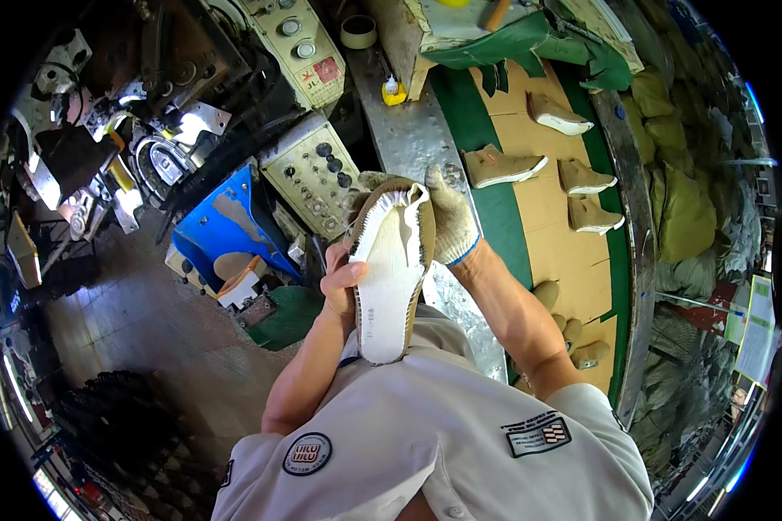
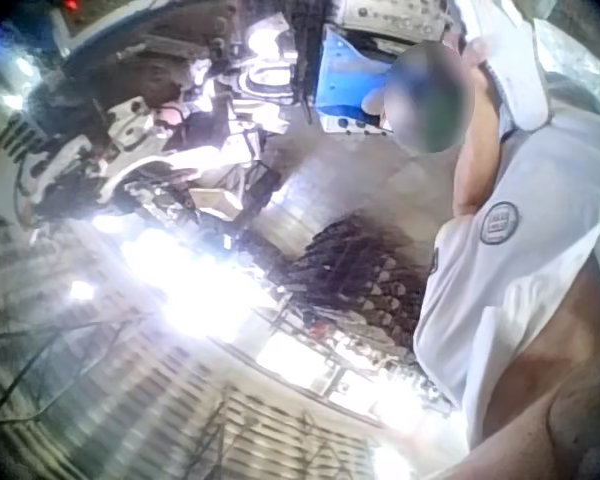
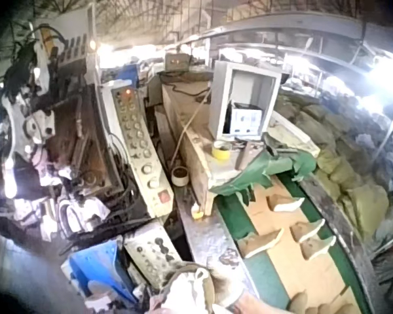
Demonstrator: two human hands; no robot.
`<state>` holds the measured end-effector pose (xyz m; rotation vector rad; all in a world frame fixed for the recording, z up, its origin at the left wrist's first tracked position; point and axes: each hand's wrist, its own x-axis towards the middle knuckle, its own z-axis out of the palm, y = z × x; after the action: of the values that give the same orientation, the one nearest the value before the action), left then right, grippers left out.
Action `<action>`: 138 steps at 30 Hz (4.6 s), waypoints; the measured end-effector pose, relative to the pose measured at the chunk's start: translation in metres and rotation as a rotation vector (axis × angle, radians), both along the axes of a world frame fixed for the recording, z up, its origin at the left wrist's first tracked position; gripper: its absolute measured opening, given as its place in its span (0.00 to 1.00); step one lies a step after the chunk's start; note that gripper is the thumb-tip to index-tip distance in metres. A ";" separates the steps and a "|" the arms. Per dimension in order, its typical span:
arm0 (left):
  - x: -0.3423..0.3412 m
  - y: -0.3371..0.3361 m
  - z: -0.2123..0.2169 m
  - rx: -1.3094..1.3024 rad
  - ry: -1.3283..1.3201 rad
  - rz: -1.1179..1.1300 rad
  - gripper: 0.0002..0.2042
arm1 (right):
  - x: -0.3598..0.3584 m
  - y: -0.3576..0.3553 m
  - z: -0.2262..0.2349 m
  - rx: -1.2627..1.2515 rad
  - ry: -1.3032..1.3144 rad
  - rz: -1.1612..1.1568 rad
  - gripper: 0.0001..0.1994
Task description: The person takes boots on lasts from a conveyor, places them into a toe lasting machine to shape the toe, and uses both hands to pull and smooth the leather over the bottom of the last.
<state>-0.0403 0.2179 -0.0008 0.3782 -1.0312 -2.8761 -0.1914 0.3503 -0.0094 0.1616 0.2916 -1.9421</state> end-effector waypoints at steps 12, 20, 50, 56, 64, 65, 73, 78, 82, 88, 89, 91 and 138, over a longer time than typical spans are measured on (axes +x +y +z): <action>0.023 0.007 -0.007 -0.166 0.001 -0.098 0.35 | -0.017 0.023 -0.004 -0.035 0.430 0.269 0.39; 0.026 0.009 -0.003 -0.112 0.061 -0.081 0.32 | -0.031 0.027 0.039 -0.025 0.725 0.416 0.45; -0.009 -0.056 0.080 -0.302 -0.262 -0.093 0.25 | 0.045 -0.006 0.099 0.703 1.292 0.097 0.28; -0.030 -0.066 0.077 -0.224 -0.409 -0.430 0.19 | 0.071 -0.017 0.106 0.827 1.378 -0.037 0.31; -0.037 -0.074 0.087 -0.390 -0.368 -0.555 0.22 | 0.082 -0.019 0.104 0.868 1.320 0.018 0.36; -0.038 -0.075 0.088 -0.437 -0.349 -0.583 0.23 | 0.082 -0.018 0.103 0.866 1.321 0.015 0.37; -0.034 -0.086 0.083 -0.725 -0.184 -0.712 0.23 | 0.089 -0.012 0.093 0.868 1.343 -0.062 0.44; -0.035 -0.089 0.091 -0.695 -0.115 -0.722 0.22 | 0.086 -0.004 0.090 0.790 1.391 -0.084 0.48; -0.035 -0.083 0.089 -0.804 0.010 -0.704 0.20 | 0.084 0.001 0.093 0.755 1.373 -0.063 0.49; -0.043 -0.082 0.086 -0.675 -0.090 -0.747 0.19 | 0.082 0.004 0.085 0.697 1.349 -0.096 0.50; -0.044 -0.081 0.089 -0.688 -0.082 -0.749 0.19 | 0.082 0.003 0.085 0.708 1.326 -0.098 0.51; -0.044 -0.078 0.088 -0.677 -0.089 -0.714 0.19 | 0.083 0.001 0.088 0.729 1.281 -0.103 0.52; -0.062 -0.063 0.083 -0.689 -0.164 -0.710 0.17 | 0.077 0.021 0.047 0.731 1.054 -0.085 0.54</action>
<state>-0.1023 0.1549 0.0826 0.2178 -2.4878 -2.7314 -0.1140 0.3716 0.0380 -0.4084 1.6973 -1.7580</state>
